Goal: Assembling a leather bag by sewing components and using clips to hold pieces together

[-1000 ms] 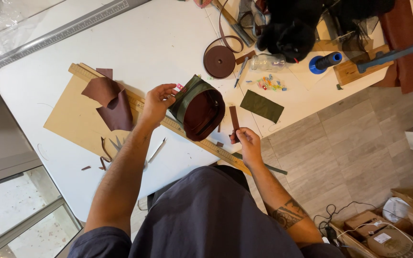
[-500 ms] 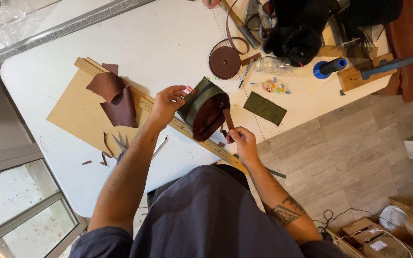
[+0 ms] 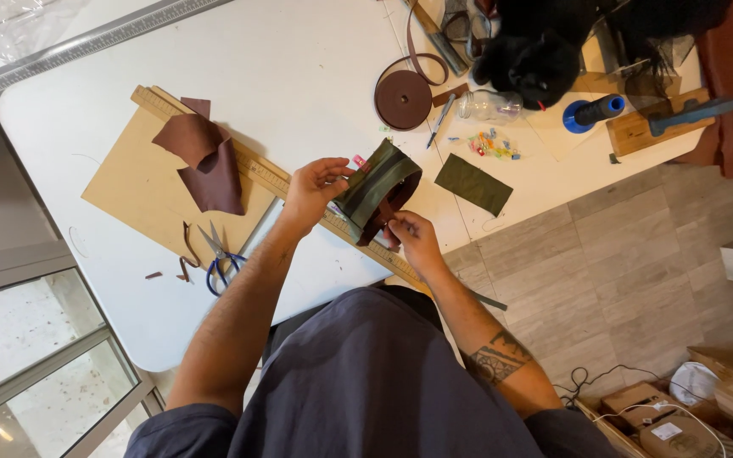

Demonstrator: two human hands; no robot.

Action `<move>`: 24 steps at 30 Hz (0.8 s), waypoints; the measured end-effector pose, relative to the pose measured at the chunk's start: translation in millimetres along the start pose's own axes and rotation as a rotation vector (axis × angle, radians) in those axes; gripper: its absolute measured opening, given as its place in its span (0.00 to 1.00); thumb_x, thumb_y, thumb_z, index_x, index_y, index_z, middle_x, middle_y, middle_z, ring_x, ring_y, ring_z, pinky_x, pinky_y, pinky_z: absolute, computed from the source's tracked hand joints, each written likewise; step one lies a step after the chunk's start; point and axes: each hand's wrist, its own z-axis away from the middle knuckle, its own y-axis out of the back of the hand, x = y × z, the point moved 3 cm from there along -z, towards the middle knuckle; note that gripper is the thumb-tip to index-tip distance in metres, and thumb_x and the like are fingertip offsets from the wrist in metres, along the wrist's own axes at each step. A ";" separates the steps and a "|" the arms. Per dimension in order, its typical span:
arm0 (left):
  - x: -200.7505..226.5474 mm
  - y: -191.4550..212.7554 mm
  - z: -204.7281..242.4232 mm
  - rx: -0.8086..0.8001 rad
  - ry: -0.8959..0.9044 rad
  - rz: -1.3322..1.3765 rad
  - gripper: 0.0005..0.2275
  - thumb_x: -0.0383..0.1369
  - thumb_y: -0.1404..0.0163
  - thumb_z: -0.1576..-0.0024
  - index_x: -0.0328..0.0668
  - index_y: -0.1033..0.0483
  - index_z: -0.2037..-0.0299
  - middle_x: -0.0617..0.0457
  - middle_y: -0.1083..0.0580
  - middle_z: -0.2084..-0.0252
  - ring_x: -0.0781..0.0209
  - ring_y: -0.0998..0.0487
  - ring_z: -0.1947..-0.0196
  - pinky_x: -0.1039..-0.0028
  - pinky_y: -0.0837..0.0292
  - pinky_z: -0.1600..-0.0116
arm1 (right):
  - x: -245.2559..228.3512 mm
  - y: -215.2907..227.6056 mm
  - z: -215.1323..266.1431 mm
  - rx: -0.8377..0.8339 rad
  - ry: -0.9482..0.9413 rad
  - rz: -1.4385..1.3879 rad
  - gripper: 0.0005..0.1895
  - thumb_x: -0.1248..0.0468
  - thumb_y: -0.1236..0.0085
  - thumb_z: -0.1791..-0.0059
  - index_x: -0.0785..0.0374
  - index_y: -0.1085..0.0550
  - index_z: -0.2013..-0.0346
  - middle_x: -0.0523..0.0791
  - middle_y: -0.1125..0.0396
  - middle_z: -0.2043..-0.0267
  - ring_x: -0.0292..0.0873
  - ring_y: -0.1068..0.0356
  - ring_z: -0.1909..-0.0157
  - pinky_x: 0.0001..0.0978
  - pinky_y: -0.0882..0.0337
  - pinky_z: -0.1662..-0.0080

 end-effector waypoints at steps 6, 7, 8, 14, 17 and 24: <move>6.1 -2.3 4.8 0.022 0.049 -0.083 0.13 0.22 0.43 0.42 0.41 0.19 0.48 0.53 0.20 0.56 0.71 0.22 0.57 0.82 0.25 0.51 | 10.8 -8.1 -21.0 -0.049 -0.030 -0.084 0.04 0.72 0.46 0.48 0.70 0.24 0.65 0.51 0.32 0.80 0.39 0.33 0.84 0.25 0.36 0.77; 7.0 -1.7 4.8 0.020 0.054 -0.086 0.13 0.22 0.43 0.42 0.41 0.19 0.48 0.53 0.20 0.56 0.71 0.22 0.57 0.82 0.25 0.51 | 1.9 -12.1 -21.2 -0.046 -0.033 -0.088 0.04 0.72 0.46 0.48 0.70 0.24 0.65 0.51 0.32 0.80 0.39 0.33 0.84 0.25 0.36 0.77; 7.8 -0.8 5.5 0.027 0.055 -0.110 0.12 0.23 0.43 0.41 0.42 0.19 0.49 0.53 0.20 0.56 0.70 0.22 0.57 0.81 0.25 0.51 | -6.3 -16.6 -21.1 -0.057 -0.057 -0.111 0.05 0.73 0.47 0.48 0.72 0.25 0.61 0.53 0.31 0.78 0.42 0.30 0.82 0.27 0.33 0.76; 11.6 1.5 10.3 0.082 0.069 -0.209 0.08 0.30 0.46 0.37 0.43 0.17 0.50 0.52 0.19 0.59 0.67 0.22 0.60 0.74 0.24 0.51 | -2.9 -24.1 -30.5 -0.111 -0.033 -0.154 0.07 0.76 0.47 0.51 0.72 0.24 0.60 0.54 0.30 0.76 0.45 0.28 0.79 0.28 0.31 0.75; 11.3 2.3 13.1 0.111 0.062 -0.271 0.08 0.32 0.47 0.36 0.44 0.16 0.51 0.51 0.19 0.62 0.65 0.22 0.62 0.71 0.25 0.51 | 13.8 -15.5 -29.6 -0.103 -0.043 -0.135 0.06 0.76 0.46 0.51 0.71 0.24 0.61 0.53 0.30 0.75 0.44 0.27 0.78 0.28 0.30 0.74; 10.4 -1.7 15.1 0.138 0.016 -0.329 0.06 0.33 0.45 0.38 0.47 0.15 0.55 0.52 0.19 0.65 0.63 0.20 0.64 0.71 0.25 0.53 | 5.8 15.4 8.0 0.004 -0.146 -0.011 0.08 0.71 0.52 0.46 0.73 0.25 0.60 0.50 0.32 0.75 0.38 0.34 0.79 0.26 0.35 0.73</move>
